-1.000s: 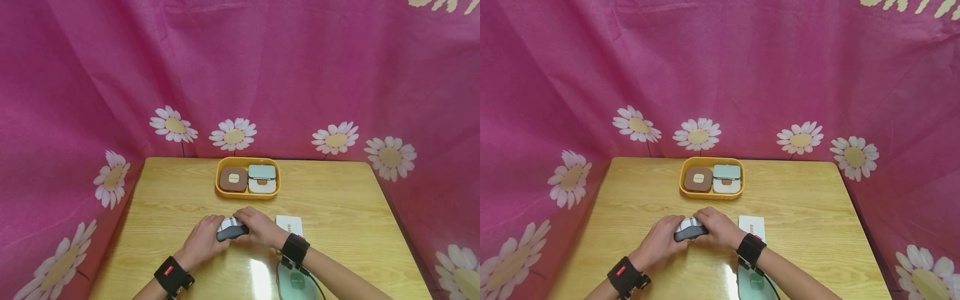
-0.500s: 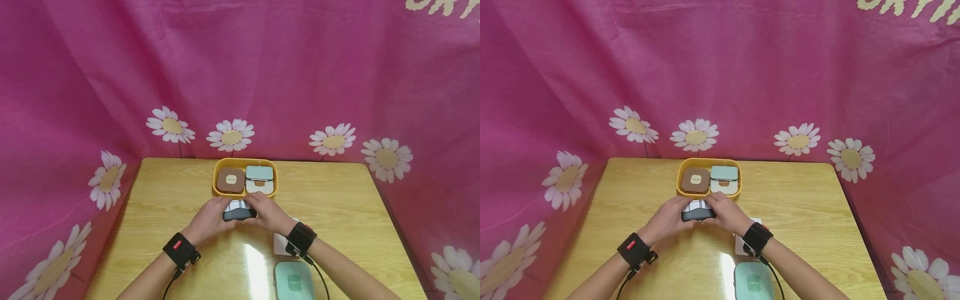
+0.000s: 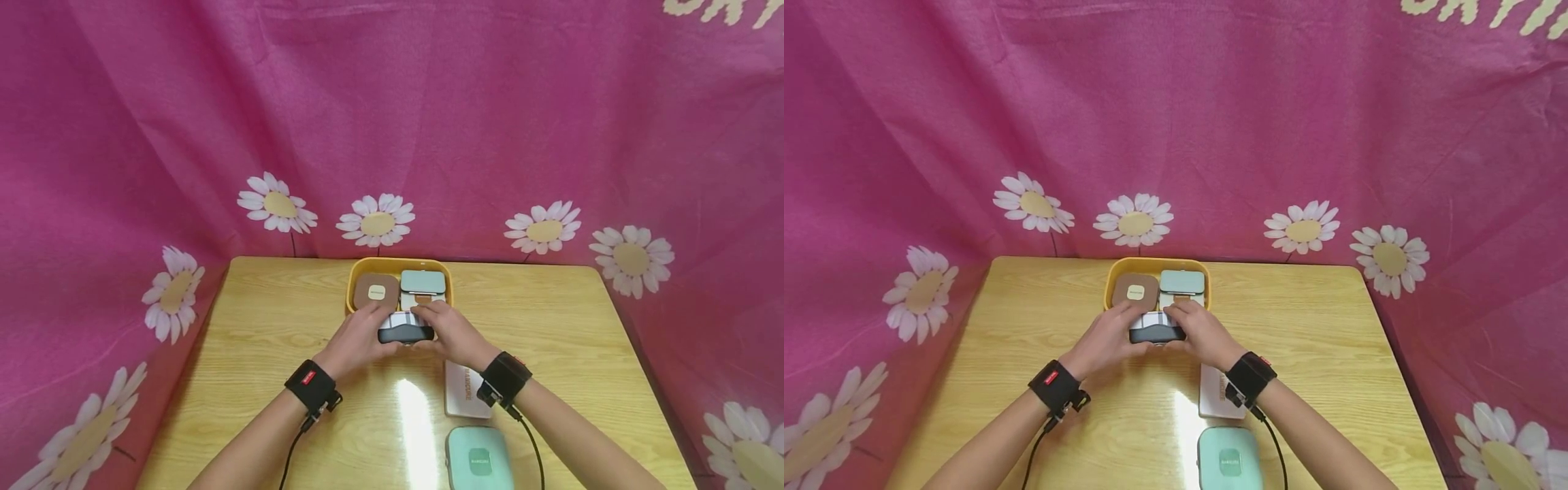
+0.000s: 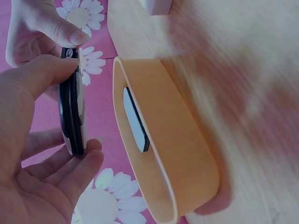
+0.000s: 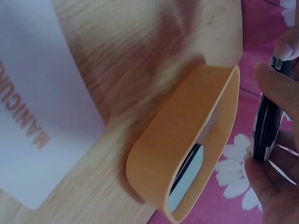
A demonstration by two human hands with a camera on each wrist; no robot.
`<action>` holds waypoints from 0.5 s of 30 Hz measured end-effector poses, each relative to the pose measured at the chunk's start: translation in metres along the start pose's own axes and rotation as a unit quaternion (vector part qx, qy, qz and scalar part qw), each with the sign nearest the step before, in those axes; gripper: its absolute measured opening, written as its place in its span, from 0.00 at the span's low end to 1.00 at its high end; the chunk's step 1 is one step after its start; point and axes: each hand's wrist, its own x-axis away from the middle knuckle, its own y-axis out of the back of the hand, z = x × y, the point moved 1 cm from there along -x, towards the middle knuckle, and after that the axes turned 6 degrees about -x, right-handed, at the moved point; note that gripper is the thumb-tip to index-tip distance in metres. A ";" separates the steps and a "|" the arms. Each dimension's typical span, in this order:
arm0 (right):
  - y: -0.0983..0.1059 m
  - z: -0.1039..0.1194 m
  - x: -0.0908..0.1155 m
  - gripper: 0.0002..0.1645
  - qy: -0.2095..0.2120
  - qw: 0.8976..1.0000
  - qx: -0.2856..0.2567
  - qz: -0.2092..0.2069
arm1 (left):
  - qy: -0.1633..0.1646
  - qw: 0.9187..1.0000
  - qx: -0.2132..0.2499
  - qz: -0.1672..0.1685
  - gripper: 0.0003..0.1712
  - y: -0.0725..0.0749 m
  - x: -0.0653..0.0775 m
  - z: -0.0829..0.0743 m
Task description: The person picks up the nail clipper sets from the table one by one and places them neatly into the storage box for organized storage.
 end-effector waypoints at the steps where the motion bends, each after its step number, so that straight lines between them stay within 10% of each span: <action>1: 0.000 -0.002 0.000 0.41 -0.004 1.000 -0.002 0.000 | -0.002 1.000 -0.001 0.000 0.33 0.000 -0.002 0.000; 15: 0.001 -0.038 0.001 0.44 -0.035 0.999 -0.032 -0.015 | -0.010 0.998 0.036 0.043 0.34 -0.016 -0.035 0.007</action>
